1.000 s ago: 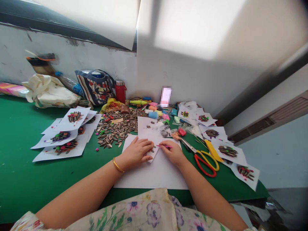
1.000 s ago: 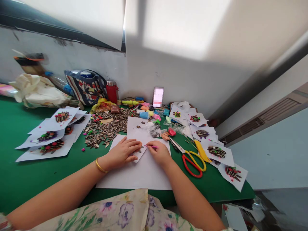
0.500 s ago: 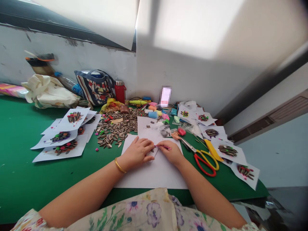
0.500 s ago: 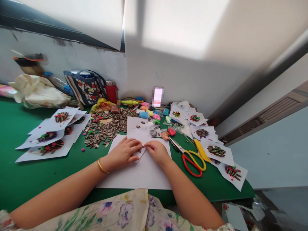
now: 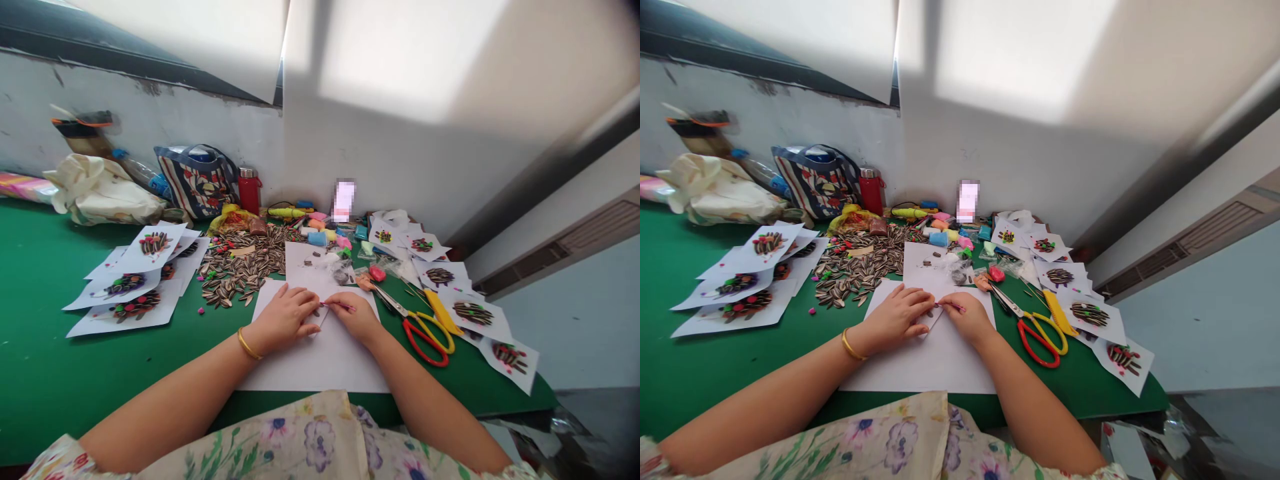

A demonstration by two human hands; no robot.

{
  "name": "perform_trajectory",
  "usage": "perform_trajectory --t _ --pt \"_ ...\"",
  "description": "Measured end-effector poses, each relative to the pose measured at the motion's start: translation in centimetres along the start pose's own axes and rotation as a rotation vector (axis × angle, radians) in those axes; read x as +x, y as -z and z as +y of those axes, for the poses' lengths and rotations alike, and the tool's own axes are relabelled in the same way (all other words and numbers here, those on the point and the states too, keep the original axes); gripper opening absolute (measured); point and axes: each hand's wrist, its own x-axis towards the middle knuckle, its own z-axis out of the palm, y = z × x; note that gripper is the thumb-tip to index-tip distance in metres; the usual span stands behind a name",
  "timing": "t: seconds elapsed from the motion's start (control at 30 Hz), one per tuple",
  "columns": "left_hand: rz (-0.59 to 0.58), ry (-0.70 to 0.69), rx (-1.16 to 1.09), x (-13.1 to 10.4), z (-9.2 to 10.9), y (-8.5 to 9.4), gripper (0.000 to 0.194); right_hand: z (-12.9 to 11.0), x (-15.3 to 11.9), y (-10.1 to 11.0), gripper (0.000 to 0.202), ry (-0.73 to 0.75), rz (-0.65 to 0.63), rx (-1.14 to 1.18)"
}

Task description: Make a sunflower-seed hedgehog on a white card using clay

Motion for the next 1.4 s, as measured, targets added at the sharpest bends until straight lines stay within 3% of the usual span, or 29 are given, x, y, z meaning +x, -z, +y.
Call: perform_trajectory --t 0.2,0.6,0.9,1.17,1.4 --pt "0.001 0.001 0.017 0.1 0.2 0.1 0.055 0.2 0.0 0.0 0.019 -0.04 0.06 0.013" --pt "0.003 0.007 0.029 0.0 0.3 0.0 0.056 0.1 -0.3 0.2 0.017 -0.038 0.053 -0.015" --pt "0.008 0.013 -0.002 0.0 0.3 0.1 0.054 -0.2 -0.6 0.5 0.015 0.043 0.105 -0.042" --pt "0.021 0.028 -0.029 0.0 0.1 -0.1 0.055 -0.8 -0.8 0.2 0.019 0.179 0.011 -0.109" --pt "0.007 0.027 -0.013 0.0 0.2 0.0 0.054 -0.3 -0.6 0.1 0.021 0.23 0.043 -0.124"
